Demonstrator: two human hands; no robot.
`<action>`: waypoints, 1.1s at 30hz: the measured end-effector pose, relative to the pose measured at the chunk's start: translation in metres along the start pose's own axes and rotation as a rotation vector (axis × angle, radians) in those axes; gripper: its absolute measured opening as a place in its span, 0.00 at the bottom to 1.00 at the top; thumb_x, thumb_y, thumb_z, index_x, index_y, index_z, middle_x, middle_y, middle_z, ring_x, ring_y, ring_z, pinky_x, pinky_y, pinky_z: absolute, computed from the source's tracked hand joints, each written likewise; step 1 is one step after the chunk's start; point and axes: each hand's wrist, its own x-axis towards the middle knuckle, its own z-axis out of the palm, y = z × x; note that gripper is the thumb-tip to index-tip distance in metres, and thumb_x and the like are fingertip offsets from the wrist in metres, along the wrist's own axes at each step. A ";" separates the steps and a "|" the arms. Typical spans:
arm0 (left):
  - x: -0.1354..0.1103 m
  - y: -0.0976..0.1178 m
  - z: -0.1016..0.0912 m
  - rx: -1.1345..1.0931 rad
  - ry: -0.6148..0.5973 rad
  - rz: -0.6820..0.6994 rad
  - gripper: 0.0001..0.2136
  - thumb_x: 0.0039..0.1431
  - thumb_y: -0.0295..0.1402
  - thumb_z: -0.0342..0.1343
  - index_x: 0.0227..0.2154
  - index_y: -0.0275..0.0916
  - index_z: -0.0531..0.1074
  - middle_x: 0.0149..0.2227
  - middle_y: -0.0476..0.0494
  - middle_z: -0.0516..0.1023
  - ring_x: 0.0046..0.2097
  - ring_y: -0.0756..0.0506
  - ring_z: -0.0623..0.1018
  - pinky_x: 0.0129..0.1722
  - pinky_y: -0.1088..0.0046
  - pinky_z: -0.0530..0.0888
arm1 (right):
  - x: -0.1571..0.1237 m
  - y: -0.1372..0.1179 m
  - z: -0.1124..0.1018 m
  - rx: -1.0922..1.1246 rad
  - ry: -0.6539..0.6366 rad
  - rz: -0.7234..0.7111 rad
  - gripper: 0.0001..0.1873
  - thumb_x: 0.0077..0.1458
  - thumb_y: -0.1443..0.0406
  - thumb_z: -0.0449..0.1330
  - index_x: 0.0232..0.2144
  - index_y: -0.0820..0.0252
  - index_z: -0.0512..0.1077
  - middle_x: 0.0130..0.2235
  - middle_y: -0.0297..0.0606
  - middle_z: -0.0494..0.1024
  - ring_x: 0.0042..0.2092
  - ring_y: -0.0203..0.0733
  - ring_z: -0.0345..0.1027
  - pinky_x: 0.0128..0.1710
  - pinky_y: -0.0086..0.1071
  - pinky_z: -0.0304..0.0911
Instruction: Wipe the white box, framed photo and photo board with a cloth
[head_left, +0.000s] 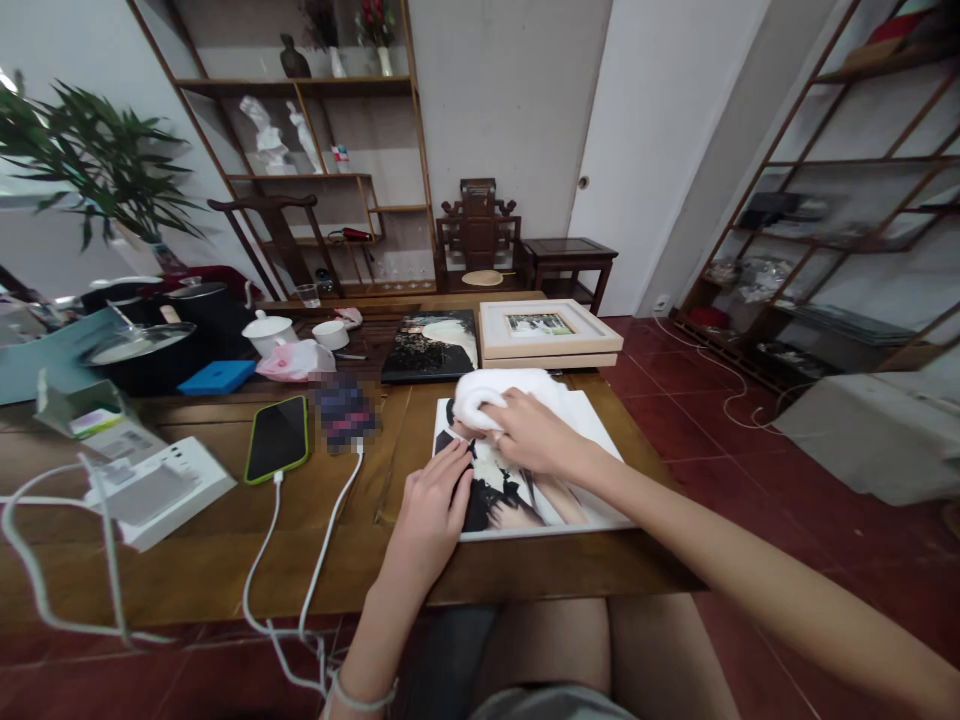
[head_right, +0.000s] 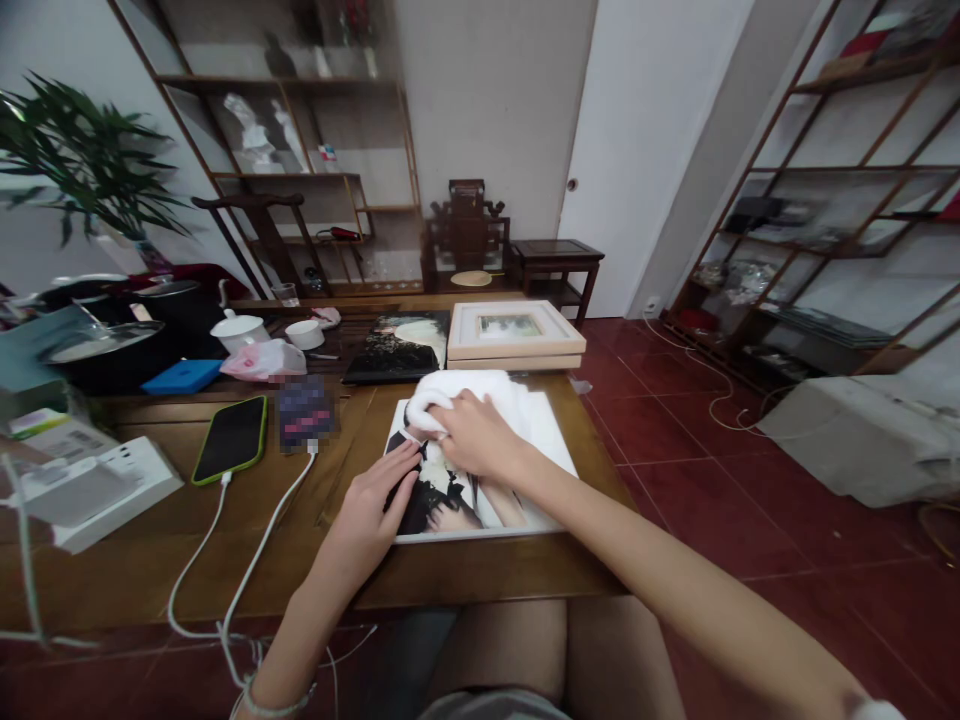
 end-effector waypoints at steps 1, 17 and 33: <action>0.000 0.000 0.000 0.001 0.000 0.001 0.14 0.62 0.28 0.45 0.47 0.34 0.72 0.51 0.35 0.74 0.56 0.40 0.70 0.54 0.54 0.68 | 0.009 -0.006 0.001 0.010 -0.006 -0.031 0.16 0.54 0.71 0.48 0.43 0.58 0.69 0.43 0.44 0.72 0.45 0.50 0.60 0.44 0.42 0.56; 0.000 0.000 -0.001 -0.004 0.005 -0.008 0.15 0.62 0.28 0.43 0.46 0.34 0.72 0.52 0.34 0.74 0.56 0.40 0.70 0.54 0.55 0.69 | -0.046 0.055 -0.004 0.014 0.051 0.278 0.18 0.54 0.72 0.47 0.45 0.64 0.68 0.41 0.48 0.70 0.42 0.48 0.65 0.40 0.36 0.58; 0.001 -0.002 0.000 -0.034 -0.010 -0.043 0.15 0.62 0.29 0.44 0.46 0.34 0.72 0.53 0.34 0.73 0.56 0.40 0.70 0.56 0.53 0.66 | -0.170 -0.025 -0.005 0.129 -0.013 0.053 0.23 0.40 0.75 0.52 0.39 0.54 0.70 0.59 0.40 0.62 0.60 0.53 0.49 0.56 0.50 0.50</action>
